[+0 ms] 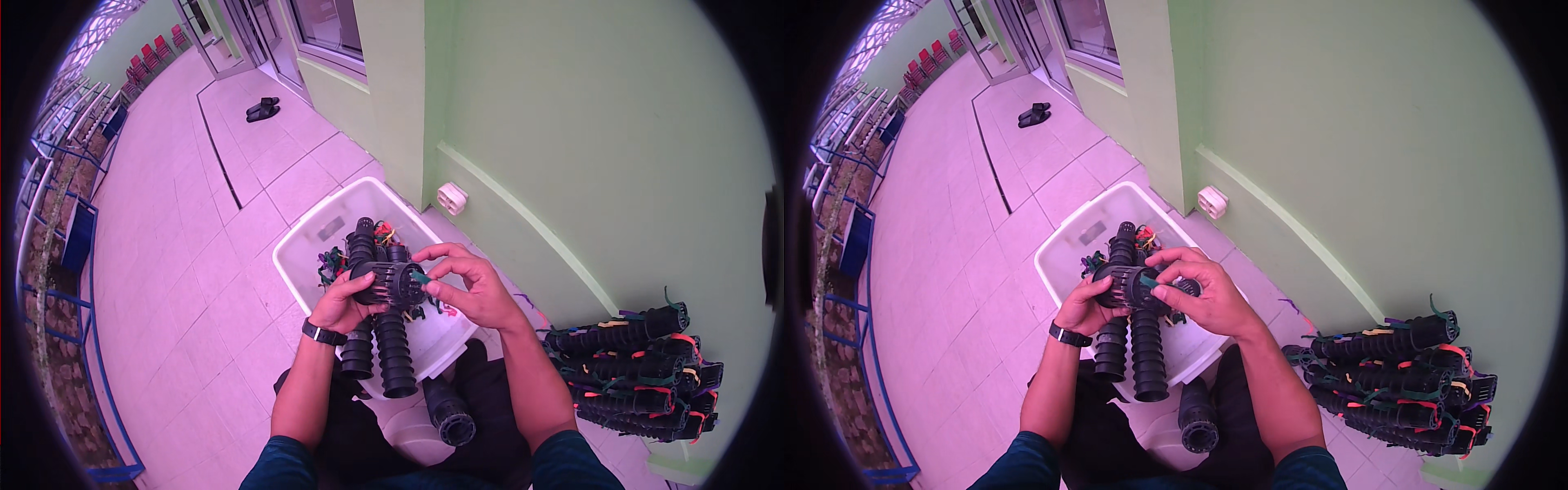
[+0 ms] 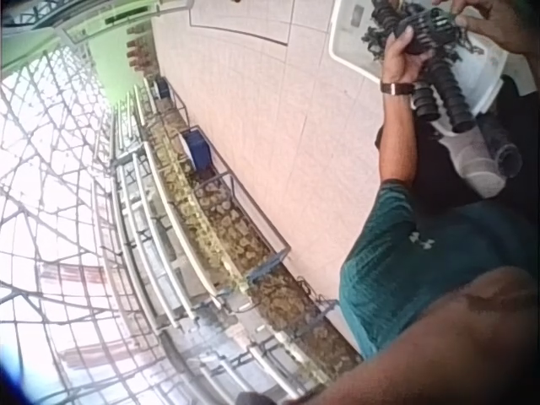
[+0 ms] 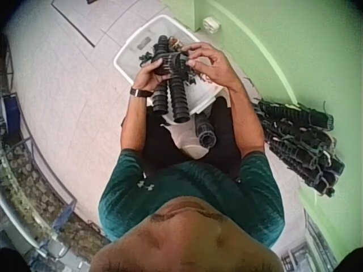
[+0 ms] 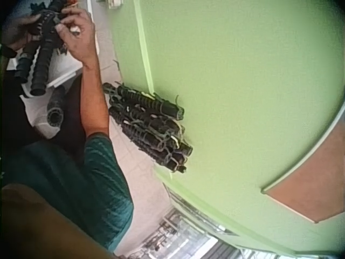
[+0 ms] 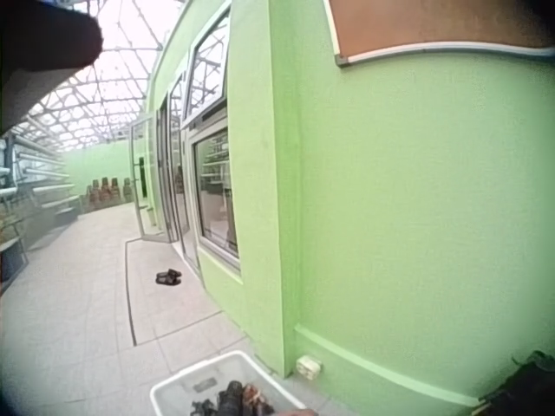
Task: The person is assembling black plastic net pots with small attachments and wires for a hydroponic system.
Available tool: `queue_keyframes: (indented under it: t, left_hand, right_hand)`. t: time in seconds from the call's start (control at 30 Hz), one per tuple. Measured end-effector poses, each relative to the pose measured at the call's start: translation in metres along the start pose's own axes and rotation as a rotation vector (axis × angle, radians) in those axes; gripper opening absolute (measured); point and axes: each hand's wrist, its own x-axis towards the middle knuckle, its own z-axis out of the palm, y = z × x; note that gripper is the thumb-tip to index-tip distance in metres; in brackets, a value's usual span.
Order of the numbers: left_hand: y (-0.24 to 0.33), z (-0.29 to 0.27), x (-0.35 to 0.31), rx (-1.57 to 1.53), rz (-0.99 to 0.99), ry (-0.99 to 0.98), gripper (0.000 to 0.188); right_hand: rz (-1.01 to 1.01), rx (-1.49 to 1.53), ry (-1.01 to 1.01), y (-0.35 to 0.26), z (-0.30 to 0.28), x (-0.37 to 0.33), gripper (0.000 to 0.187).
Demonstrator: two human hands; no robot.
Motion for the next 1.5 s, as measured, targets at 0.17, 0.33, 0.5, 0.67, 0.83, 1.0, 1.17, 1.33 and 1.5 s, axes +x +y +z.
queue_keyframes:
  t: [0.17,0.33,0.5,0.67,0.83,1.0,1.17,1.33,1.5]
  left_hand:
    - [-0.001,0.005,0.001,0.020,-0.036,-0.004,0.029]
    - [-0.004,0.009,0.002,0.115,-0.079,0.057,0.027]
    - [-0.004,0.009,0.001,0.126,-0.065,0.074,0.026]
    - [0.000,0.002,0.000,0.057,0.010,0.056,0.027]
    - [0.002,0.006,-0.002,0.028,0.090,0.003,0.028]
    - [0.002,0.009,-0.002,0.021,0.140,-0.008,0.029]
    - [0.001,0.000,0.000,0.043,0.169,-0.020,0.033]
    - [0.000,0.003,0.002,0.106,0.175,-0.047,0.036]
    - [0.000,0.002,0.002,0.171,0.210,-0.012,0.036]
  right_hand:
    - [0.180,0.414,0.079,0.008,0.001,-0.003,0.015]
    - [0.131,0.476,0.096,0.007,0.007,-0.003,0.018]
    - [0.168,0.642,0.098,0.000,0.009,-0.002,0.018]
    - [0.211,0.326,0.110,0.001,0.005,-0.001,0.018]
    - [0.322,0.212,0.164,0.003,0.017,0.000,0.015]
    - [0.183,-0.139,0.181,0.004,0.027,-0.002,0.010]
    - [0.011,-0.514,0.245,0.005,0.044,-0.001,0.009]
    - [0.094,-0.325,0.203,0.016,0.045,-0.002,0.013]
    - [0.249,0.164,0.107,0.023,0.047,-0.002,0.015]
